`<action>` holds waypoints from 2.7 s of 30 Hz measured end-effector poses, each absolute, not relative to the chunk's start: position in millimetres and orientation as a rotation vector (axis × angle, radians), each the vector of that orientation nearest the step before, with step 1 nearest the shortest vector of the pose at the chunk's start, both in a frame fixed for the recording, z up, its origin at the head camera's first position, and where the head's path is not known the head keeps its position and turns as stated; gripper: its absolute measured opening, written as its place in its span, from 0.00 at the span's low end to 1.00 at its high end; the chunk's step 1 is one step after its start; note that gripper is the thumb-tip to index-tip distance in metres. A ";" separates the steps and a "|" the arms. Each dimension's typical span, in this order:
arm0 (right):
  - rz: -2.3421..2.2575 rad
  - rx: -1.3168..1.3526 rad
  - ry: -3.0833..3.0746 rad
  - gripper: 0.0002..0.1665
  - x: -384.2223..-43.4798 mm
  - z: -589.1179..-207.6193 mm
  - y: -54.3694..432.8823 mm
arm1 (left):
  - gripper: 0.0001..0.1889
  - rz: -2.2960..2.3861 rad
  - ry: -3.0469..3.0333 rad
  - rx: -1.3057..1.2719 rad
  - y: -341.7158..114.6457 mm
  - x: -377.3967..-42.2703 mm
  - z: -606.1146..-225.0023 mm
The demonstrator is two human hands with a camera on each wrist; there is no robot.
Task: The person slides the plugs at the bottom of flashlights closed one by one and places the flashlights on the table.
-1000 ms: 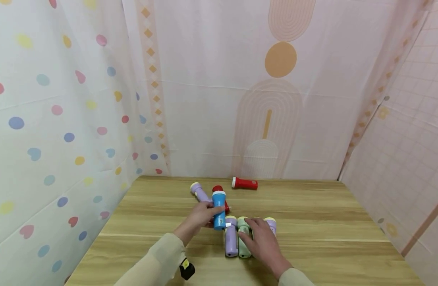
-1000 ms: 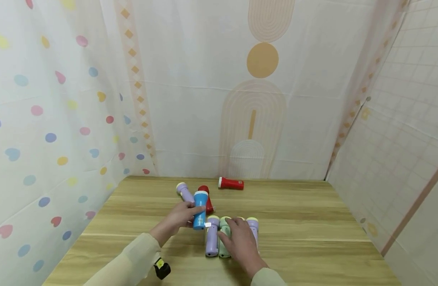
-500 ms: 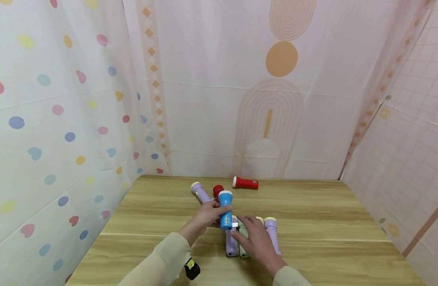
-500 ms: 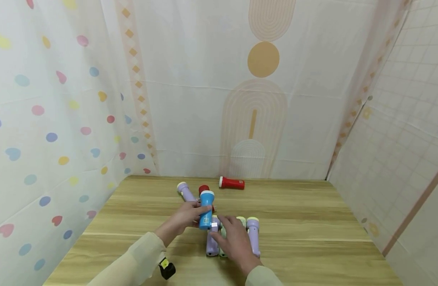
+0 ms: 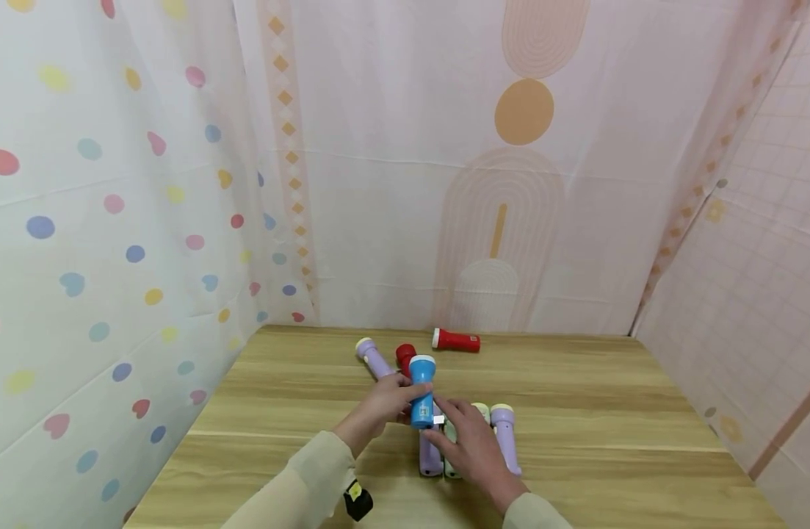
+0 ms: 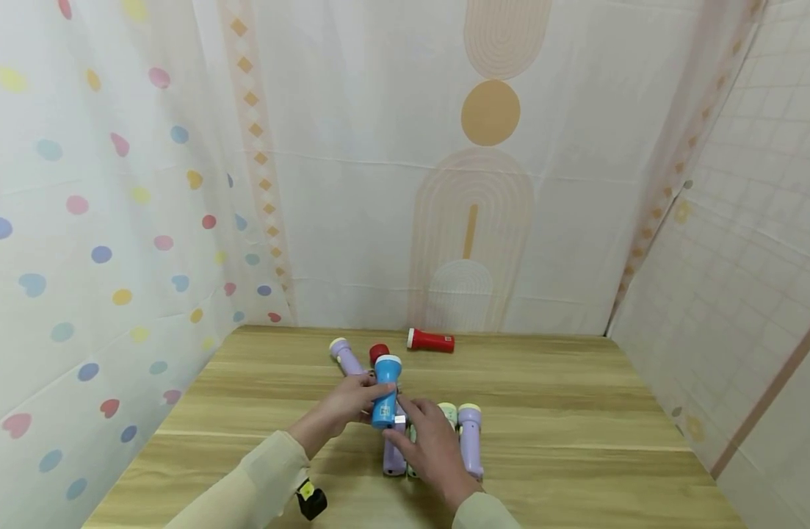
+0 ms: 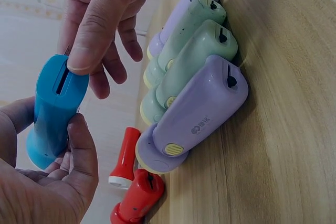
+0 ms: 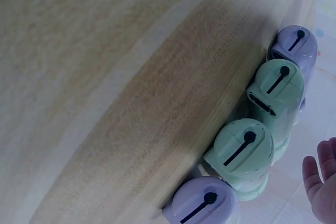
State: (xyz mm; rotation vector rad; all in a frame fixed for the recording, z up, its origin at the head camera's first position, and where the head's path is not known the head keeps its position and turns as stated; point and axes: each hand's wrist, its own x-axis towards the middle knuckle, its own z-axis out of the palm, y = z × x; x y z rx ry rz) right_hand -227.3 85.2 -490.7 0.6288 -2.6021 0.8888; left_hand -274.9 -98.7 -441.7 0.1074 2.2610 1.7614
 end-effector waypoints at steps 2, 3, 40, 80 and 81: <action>0.894 0.632 -2.604 0.36 -226.6 -490.4 85.4 | 0.29 1.758 2.264 0.103 -99.1 -275.1 -442.1; 0.901 0.634 -2.604 0.36 -226.3 -490.1 85.5 | 0.29 1.759 2.264 0.102 -99.2 -275.1 -441.9; 0.985 0.743 -2.339 0.28 -223.3 -493.0 83.3 | 0.22 1.762 2.257 0.168 -99.5 -272.3 -442.1; 0.990 0.609 -2.434 0.29 -220.3 -494.9 80.1 | 0.20 1.784 2.270 0.147 -90.6 -266.7 -446.0; 0.992 0.600 -2.441 0.29 -220.3 -494.9 79.7 | 0.20 1.789 2.267 0.148 -90.5 -266.4 -446.1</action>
